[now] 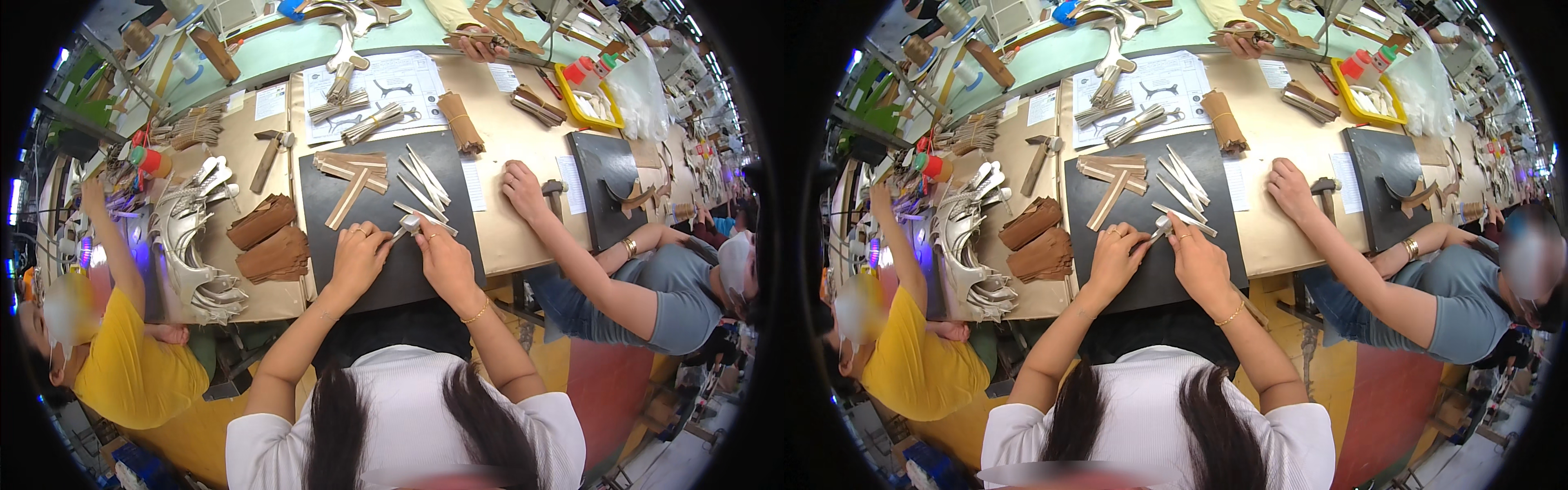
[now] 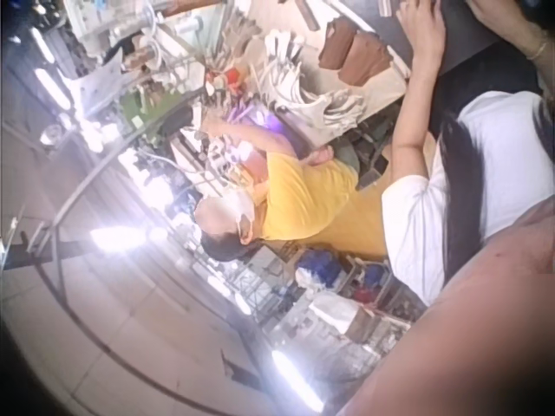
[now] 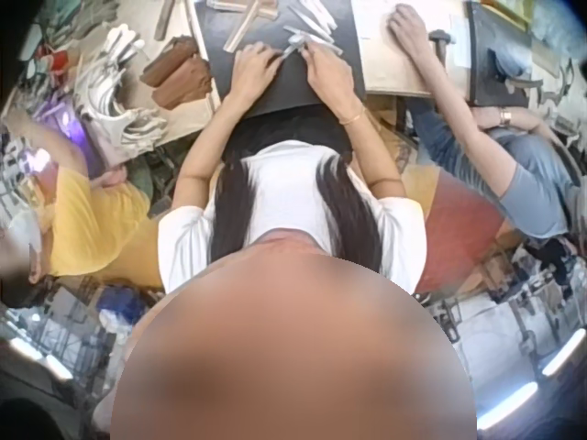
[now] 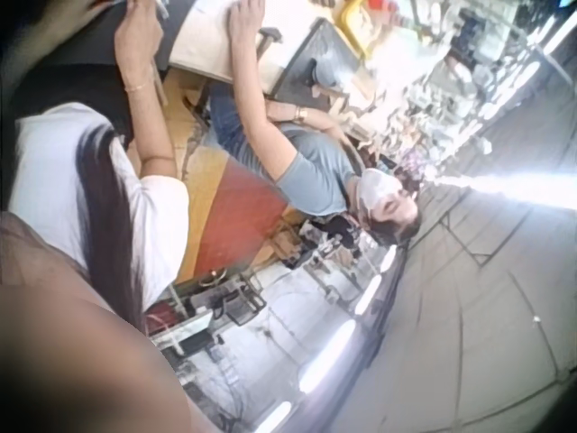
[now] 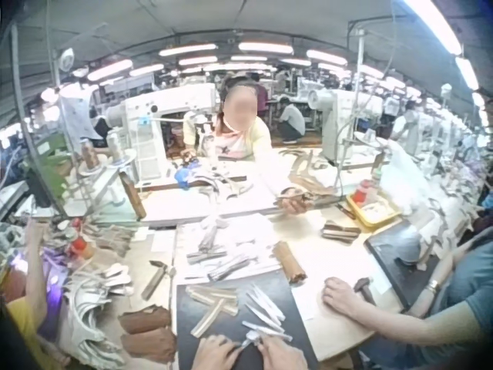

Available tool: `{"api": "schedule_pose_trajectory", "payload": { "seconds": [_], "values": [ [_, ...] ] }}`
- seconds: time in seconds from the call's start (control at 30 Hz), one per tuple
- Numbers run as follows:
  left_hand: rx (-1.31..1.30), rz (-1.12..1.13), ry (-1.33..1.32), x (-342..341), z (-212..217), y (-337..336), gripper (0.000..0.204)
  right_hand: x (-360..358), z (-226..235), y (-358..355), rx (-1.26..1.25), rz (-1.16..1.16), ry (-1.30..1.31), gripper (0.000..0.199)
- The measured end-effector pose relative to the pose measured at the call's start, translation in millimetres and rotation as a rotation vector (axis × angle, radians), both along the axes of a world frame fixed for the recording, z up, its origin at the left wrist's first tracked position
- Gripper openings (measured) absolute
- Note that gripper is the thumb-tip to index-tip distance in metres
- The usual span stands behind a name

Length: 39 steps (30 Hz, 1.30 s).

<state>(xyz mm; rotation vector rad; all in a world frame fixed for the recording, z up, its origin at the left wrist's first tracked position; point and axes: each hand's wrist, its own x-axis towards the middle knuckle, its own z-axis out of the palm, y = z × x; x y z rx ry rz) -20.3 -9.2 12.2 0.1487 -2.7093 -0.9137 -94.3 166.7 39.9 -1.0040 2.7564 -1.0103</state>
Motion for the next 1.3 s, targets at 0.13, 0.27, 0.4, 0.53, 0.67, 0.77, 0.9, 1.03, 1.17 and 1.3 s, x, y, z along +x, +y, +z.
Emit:
{"api": "schedule_pose_trajectory", "payload": {
  "seconds": [0.13,0.27,0.4,0.53,0.67,0.77,0.9,1.03,1.17,1.3],
  "values": [
    [-0.013,-0.001,0.016,0.7,-1.0,0.7,0.014,2.1,-2.3,0.1,0.02,0.006,-0.009,0.039],
    [0.004,0.007,0.026,1.9,0.0,1.0,0.014,3.3,-3.9,0.9,0.019,0.009,-0.01,0.04],
    [0.011,0.009,0.019,2.1,1.3,1.4,0.014,4.9,-5.0,1.2,0.048,0.007,-0.043,0.041],
    [0.015,0.005,0.012,2.3,1.2,1.6,0.014,9.6,-6.9,2.2,0.036,0.004,-0.071,0.041],
    [-0.015,0.0,0.002,3.2,-0.7,2.0,0.014,2.9,-5.9,1.2,0.033,0.011,-0.126,0.036],
    [-0.003,0.002,0.011,3.7,-2.0,0.9,0.013,-14.8,-1.0,-0.9,-0.011,-0.062,-0.254,0.031],
    [0.021,0.019,0.02,3.9,-1.5,-3.5,0.012,-23.1,8.9,2.4,-0.248,-0.127,-0.147,0.02],
    [0.049,0.023,0.041,4.2,-0.6,-5.6,0.012,6.0,10.2,9.3,-0.01,-0.009,-0.324,0.035],
    [0.019,0.022,0.047,4.8,-1.9,-3.9,0.012,20.7,1.9,7.9,-0.037,0.013,-0.154,0.04],
    [0.0,0.054,0.07,6.4,-2.1,-3.9,0.011,17.6,-1.0,7.1,-0.061,0.01,-0.02,0.036]
  ]
}}
